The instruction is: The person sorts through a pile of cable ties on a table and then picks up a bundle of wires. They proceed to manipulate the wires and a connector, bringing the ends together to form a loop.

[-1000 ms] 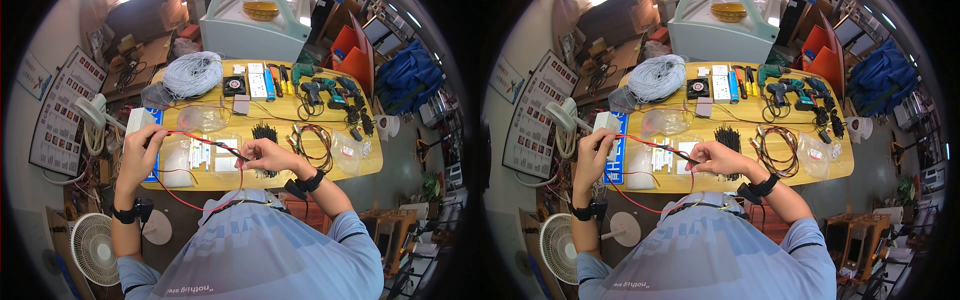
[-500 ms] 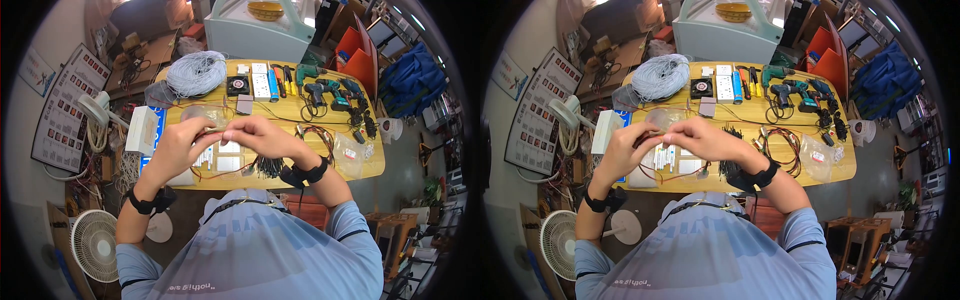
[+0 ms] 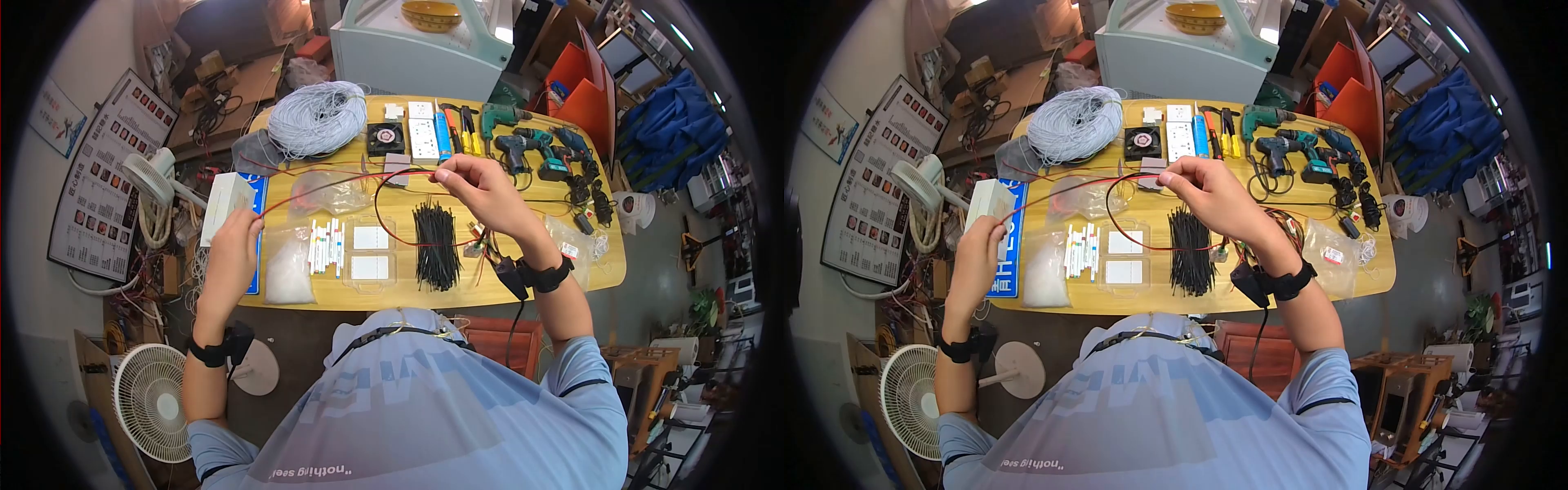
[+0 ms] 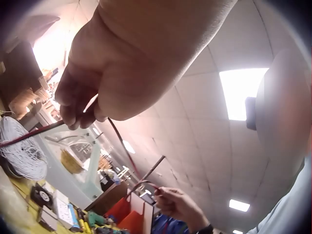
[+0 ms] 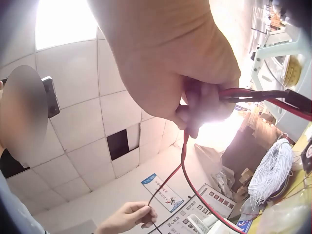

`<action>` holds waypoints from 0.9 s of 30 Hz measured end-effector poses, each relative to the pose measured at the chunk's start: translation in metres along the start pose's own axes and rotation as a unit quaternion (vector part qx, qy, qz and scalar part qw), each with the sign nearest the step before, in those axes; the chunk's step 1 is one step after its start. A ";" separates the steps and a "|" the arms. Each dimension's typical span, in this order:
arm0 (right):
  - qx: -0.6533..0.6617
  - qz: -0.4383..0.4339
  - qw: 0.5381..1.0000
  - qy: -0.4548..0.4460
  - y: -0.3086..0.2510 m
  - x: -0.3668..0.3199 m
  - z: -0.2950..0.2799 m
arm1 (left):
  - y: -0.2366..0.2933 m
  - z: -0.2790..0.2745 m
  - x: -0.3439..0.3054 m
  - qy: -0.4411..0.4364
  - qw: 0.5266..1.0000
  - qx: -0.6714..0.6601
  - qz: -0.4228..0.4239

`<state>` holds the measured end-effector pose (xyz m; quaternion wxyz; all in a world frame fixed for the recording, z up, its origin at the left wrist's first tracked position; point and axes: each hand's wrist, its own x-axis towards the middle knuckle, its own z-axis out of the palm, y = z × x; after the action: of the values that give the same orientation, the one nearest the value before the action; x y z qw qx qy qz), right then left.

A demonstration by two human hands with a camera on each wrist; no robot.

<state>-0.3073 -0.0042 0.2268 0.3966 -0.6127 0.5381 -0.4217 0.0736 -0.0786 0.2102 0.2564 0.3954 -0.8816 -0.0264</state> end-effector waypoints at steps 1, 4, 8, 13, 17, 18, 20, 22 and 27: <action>-0.026 0.001 1.000 0.016 -0.001 0.001 0.001 | 0.004 -0.009 0.003 -0.035 0.995 -0.067 -0.064; -0.043 0.002 0.999 0.027 0.003 0.005 0.003 | 0.020 -0.035 0.010 -0.066 0.955 -0.236 -0.165; -0.009 -0.024 0.999 0.025 0.005 0.009 0.010 | 0.027 -0.054 0.015 -0.043 0.883 -0.434 -0.174; 0.024 -0.029 0.999 0.014 -0.001 0.010 0.023 | 0.050 -0.069 0.024 0.033 0.815 -0.569 -0.103; 0.062 -0.032 0.997 -0.014 -0.004 0.014 0.032 | 0.070 -0.057 0.030 0.096 0.840 -0.532 -0.047; 0.069 -0.019 0.997 -0.025 -0.011 0.014 0.033 | 0.073 -0.049 0.029 0.104 0.838 -0.535 -0.030; 0.095 -0.024 0.995 -0.033 -0.016 0.016 0.036 | 0.074 -0.036 0.033 0.089 0.896 -0.431 0.062; 0.121 -0.030 0.991 -0.039 -0.021 0.017 0.037 | 0.078 -0.022 0.033 0.072 0.933 -0.318 0.154; 0.242 -0.010 0.960 -0.141 -0.039 0.011 0.028 | 0.089 0.004 0.043 0.185 0.962 -0.015 0.200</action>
<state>-0.2673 -0.0104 0.2548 0.6002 -0.5570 0.3528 -0.4527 -0.0129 -0.0493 0.2476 0.4209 0.2048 -0.8795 0.0862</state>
